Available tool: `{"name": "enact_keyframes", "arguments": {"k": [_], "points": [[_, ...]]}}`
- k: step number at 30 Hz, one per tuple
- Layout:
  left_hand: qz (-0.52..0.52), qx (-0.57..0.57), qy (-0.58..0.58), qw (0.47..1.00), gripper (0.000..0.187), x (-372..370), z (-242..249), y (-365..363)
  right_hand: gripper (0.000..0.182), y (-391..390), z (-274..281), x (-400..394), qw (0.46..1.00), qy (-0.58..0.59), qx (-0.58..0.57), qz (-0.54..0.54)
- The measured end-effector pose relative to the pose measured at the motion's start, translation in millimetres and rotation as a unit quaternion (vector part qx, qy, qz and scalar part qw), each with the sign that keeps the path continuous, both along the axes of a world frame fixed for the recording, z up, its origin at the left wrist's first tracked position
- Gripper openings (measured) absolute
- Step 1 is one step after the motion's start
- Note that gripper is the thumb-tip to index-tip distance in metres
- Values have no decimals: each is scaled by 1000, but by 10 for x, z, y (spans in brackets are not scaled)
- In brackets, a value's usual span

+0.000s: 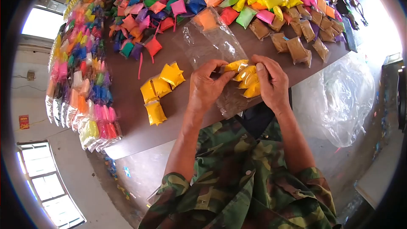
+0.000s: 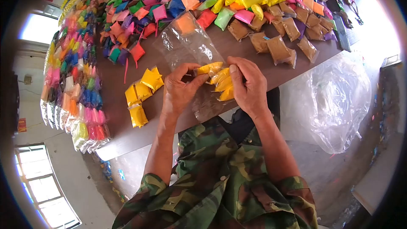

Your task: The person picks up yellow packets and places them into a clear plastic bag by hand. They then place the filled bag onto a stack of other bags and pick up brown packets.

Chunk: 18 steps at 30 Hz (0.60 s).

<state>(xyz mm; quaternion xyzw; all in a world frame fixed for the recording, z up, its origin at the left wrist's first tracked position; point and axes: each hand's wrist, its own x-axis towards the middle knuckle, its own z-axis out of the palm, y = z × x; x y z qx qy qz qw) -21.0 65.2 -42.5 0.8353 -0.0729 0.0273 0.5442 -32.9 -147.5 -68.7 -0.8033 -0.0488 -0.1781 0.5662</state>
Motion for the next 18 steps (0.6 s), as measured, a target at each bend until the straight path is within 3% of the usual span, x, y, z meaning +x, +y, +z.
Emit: {"name": "enact_keyframes", "arguments": {"k": [6,9,18], "points": [[-52,-5,-58,997,20,74,-49,-28,27,-2,65,3,999,9,-30,5],[-50,1,-4,999,22,108,34,-17,30,-11,41,19,999,-2,-43,11],[-62,11,-26,998,25,174,-11,-50,37,-42,27,50,997,-25,-63,36]]}}
